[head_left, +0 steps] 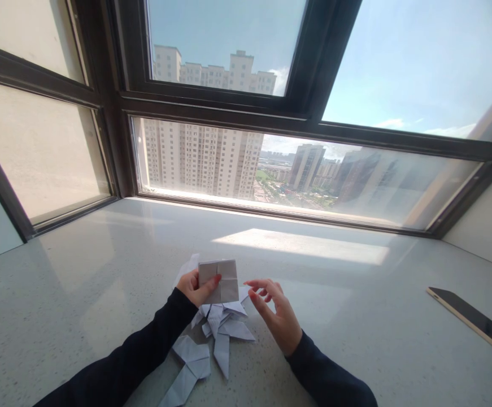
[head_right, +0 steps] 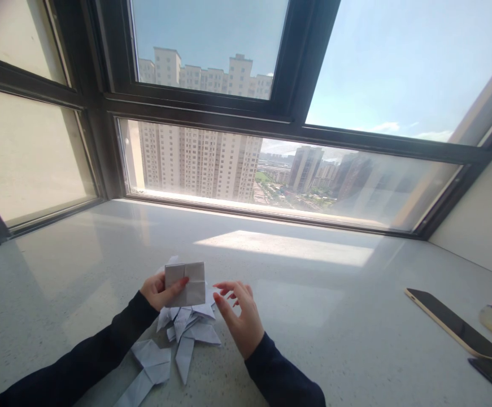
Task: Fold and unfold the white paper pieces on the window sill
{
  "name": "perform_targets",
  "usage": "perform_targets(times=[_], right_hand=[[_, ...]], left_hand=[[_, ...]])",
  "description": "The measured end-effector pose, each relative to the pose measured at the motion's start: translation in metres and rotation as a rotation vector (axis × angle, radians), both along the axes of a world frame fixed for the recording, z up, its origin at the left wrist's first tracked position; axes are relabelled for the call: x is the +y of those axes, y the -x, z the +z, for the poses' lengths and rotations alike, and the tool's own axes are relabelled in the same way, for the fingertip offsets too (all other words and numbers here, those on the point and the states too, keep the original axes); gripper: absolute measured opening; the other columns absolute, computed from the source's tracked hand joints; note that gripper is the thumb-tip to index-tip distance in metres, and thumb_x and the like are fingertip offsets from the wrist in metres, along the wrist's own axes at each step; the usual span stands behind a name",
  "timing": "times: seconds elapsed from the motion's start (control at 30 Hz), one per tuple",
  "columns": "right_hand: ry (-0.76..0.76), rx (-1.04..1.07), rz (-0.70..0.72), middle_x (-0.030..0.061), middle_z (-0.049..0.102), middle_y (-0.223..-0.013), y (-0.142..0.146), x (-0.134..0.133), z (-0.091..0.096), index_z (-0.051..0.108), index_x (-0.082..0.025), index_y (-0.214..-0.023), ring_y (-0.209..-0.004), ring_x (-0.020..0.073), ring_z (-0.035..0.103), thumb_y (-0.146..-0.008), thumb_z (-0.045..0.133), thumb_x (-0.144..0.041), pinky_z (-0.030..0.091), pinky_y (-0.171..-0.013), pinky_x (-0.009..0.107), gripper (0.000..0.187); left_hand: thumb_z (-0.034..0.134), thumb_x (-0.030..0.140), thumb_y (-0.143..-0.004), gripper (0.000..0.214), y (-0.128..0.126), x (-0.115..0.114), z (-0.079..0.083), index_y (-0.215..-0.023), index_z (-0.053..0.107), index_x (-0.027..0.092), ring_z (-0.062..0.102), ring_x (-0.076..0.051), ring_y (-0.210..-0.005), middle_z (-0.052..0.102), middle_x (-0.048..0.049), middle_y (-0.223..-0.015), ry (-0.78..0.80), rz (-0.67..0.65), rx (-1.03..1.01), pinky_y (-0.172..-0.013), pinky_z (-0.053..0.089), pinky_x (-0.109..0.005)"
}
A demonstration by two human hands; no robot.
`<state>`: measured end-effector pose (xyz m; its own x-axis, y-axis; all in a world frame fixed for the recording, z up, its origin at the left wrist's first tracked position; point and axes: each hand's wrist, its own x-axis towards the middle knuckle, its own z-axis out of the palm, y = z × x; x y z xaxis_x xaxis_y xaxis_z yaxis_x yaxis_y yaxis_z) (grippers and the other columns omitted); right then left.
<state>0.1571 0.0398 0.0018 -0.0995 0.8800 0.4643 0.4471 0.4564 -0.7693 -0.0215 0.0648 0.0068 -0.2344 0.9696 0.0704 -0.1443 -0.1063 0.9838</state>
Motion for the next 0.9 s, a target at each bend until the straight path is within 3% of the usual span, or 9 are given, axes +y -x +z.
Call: perform_targets(times=[0.13, 0.27, 0.37, 0.5, 0.6, 0.67, 0.8, 0.9], right_hand=[[-0.038, -0.002, 0.075, 0.0017, 0.056, -0.067, 0.006, -0.007, 0.002, 0.057, -0.022, -0.069, -0.067, 0.0176, 0.046, -0.073, 0.055, -0.034, 0.037, -0.06, 0.028, 0.012], [-0.074, 0.011, 0.079, 0.0005, 0.052, -0.061, 0.008, -0.01, 0.003, 0.05, -0.022, -0.059, -0.063, 0.0165, 0.043, -0.073, 0.054, -0.032, 0.036, -0.057, 0.027, 0.018], [-0.06, 0.042, -0.022, 0.0002, 0.05, -0.059, 0.001, -0.004, 0.001, 0.05, -0.021, -0.058, -0.061, 0.0156, 0.043, -0.072, 0.054, -0.035, 0.036, -0.056, 0.027, 0.02], [0.019, 0.098, -0.134, 0.0013, 0.055, -0.063, -0.016, 0.01, -0.006, 0.057, -0.018, -0.067, -0.057, 0.0143, 0.044, -0.071, 0.053, -0.042, 0.037, -0.055, 0.027, 0.024], [0.126, 0.228, -0.115, 0.0013, 0.057, -0.06, -0.023, 0.018, -0.012, 0.059, -0.017, -0.075, -0.056, 0.015, 0.047, -0.07, 0.054, -0.046, 0.038, -0.052, 0.027, 0.029], [0.186, 0.344, -0.072, 0.0013, 0.058, -0.059, -0.023, 0.021, -0.014, 0.059, -0.017, -0.079, -0.057, 0.0163, 0.05, -0.067, 0.056, -0.047, 0.038, -0.051, 0.027, 0.032], [0.229, 0.486, -0.028, 0.001, 0.06, -0.059, -0.021, 0.022, -0.015, 0.058, -0.017, -0.078, -0.06, 0.0171, 0.053, -0.064, 0.061, -0.045, 0.038, -0.05, 0.025, 0.031], [0.239, 0.514, -0.021, 0.0006, 0.06, -0.06, -0.02, 0.022, -0.017, 0.058, -0.018, -0.076, -0.061, 0.0163, 0.054, -0.064, 0.062, -0.043, 0.039, -0.051, 0.025, 0.028]], left_hand=[[0.067, 0.029, -0.056, 0.02, -0.014, -0.018, -0.003, -0.069, 0.065, 0.014, 0.061, -0.02, -0.063, 0.068, -0.0057, -0.065, -0.143, -0.244, 0.099, -0.058, 0.048, -0.025], [0.061, 0.032, -0.062, 0.019, -0.018, -0.026, -0.007, -0.069, 0.063, 0.014, 0.059, -0.018, -0.061, 0.066, -0.0063, -0.066, -0.266, -0.289, 0.261, -0.054, 0.045, -0.023], [0.057, 0.038, -0.066, 0.027, -0.012, -0.019, -0.01, -0.077, 0.059, 0.014, 0.058, -0.015, -0.053, 0.065, -0.005, -0.061, -0.28, -0.341, 0.291, -0.049, 0.044, -0.022], [0.049, 0.042, -0.07, 0.033, 0.011, 0.006, -0.011, -0.085, 0.054, 0.014, 0.059, -0.014, -0.055, 0.065, -0.0055, -0.065, -0.288, -0.244, 0.373, -0.049, 0.043, -0.022], [0.045, 0.039, -0.072, 0.029, 0.033, 0.027, -0.013, -0.084, 0.055, 0.014, 0.06, -0.015, -0.059, 0.065, -0.0061, -0.07, -0.223, -0.078, 0.597, -0.048, 0.042, -0.021], [0.046, 0.036, -0.07, 0.027, 0.042, 0.035, -0.016, -0.082, 0.056, 0.015, 0.058, -0.015, -0.058, 0.065, -0.005, -0.068, -0.202, -0.047, 0.662, -0.045, 0.04, -0.021], [0.05, 0.038, -0.065, 0.026, 0.042, 0.032, -0.019, -0.075, 0.06, 0.016, 0.054, -0.013, -0.053, 0.063, -0.0026, -0.067, -0.202, -0.054, 0.744, -0.046, 0.04, -0.022], [0.05, 0.044, -0.067, 0.032, 0.033, 0.023, -0.019, -0.079, 0.062, 0.017, 0.055, -0.015, -0.061, 0.063, -0.0045, -0.076, -0.295, -0.116, 0.913, -0.063, 0.044, -0.029]])
